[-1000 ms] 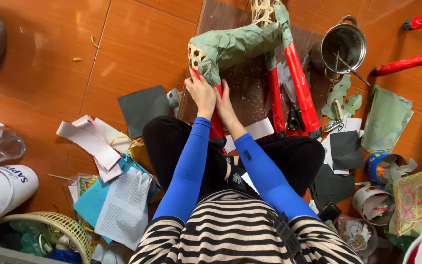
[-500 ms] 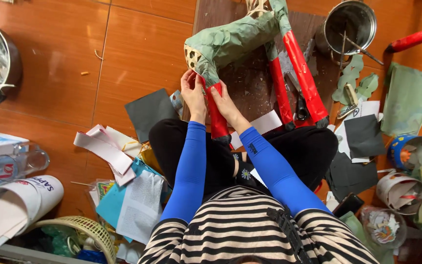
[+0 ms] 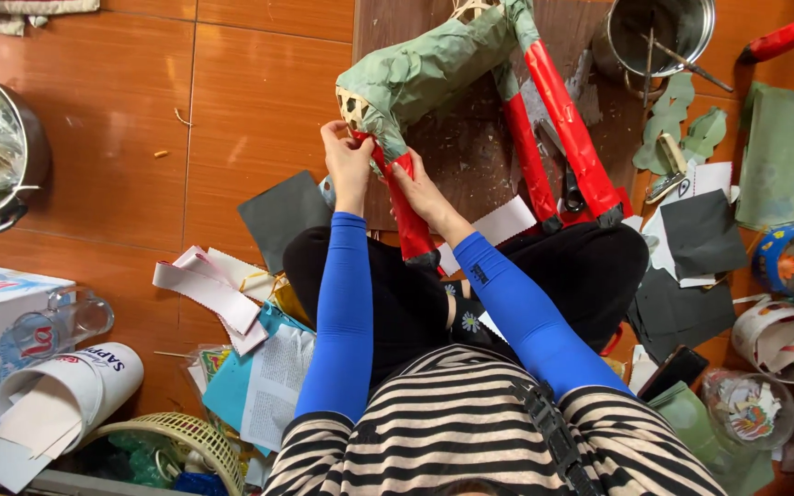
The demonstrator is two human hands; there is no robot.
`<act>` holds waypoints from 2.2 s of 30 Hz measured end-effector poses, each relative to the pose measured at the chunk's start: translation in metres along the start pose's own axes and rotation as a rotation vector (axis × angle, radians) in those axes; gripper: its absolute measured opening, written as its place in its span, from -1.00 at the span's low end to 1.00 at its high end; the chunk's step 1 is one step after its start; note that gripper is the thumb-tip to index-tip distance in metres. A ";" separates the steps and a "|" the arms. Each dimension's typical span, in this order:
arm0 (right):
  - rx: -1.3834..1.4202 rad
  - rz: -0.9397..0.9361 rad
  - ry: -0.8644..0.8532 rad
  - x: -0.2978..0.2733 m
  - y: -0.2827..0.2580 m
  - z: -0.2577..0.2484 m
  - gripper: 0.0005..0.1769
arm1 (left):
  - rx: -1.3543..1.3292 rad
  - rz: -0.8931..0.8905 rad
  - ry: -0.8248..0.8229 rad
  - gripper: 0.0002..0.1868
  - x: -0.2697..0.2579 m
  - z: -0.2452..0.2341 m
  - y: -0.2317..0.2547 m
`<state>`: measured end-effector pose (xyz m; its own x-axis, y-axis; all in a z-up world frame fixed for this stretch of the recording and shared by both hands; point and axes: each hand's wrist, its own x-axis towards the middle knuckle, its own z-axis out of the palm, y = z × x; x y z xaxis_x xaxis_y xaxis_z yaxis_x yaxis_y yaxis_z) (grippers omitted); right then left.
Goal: Applying red decorative tape to the legs of a giraffe model while sitting on the floor
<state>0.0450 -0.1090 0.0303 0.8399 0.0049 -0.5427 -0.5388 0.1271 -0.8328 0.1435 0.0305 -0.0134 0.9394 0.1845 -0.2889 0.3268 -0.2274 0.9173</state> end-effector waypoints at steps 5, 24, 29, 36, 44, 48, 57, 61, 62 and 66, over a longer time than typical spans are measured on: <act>0.107 0.010 0.001 -0.012 0.004 0.005 0.02 | 0.401 -0.012 0.078 -0.39 -0.002 0.007 0.029; 0.474 -0.271 -0.450 -0.138 -0.183 0.036 0.15 | -0.969 -0.177 -0.424 -0.43 -0.141 -0.183 0.127; 0.525 -0.401 -0.539 -0.132 -0.148 0.064 0.14 | -0.534 0.169 -0.204 -0.12 -0.166 -0.251 0.166; 0.310 -0.361 -0.463 -0.090 -0.092 0.077 0.11 | -0.559 0.137 -0.107 -0.10 -0.152 -0.256 0.081; 0.130 -0.456 -0.455 -0.043 -0.038 0.065 0.25 | -0.556 0.155 -0.068 -0.07 -0.134 -0.252 0.030; 0.039 -0.492 -0.464 -0.056 -0.049 0.062 0.23 | -0.421 0.251 -0.084 -0.06 -0.131 -0.252 0.036; -0.220 -0.314 -0.127 -0.087 -0.017 -0.062 -0.70 | -0.244 0.406 -0.114 -0.43 -0.147 -0.286 0.019; -0.987 -0.273 0.196 -0.127 0.062 -0.148 -0.79 | -0.109 0.438 0.061 -0.42 -0.174 -0.289 0.054; -1.196 -0.223 0.248 -0.136 0.080 -0.166 -0.67 | -0.002 0.485 0.234 -0.28 -0.177 -0.286 0.064; -1.503 -0.350 0.510 -0.160 0.100 -0.203 -0.68 | -0.215 0.647 0.319 -0.62 -0.219 -0.257 0.127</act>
<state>-0.1561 -0.2982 0.0113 0.9857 -0.1644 -0.0372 -0.1673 -0.9807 -0.1007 -0.0478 0.2073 0.2367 0.8509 0.3528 0.3892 -0.3384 -0.1987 0.9198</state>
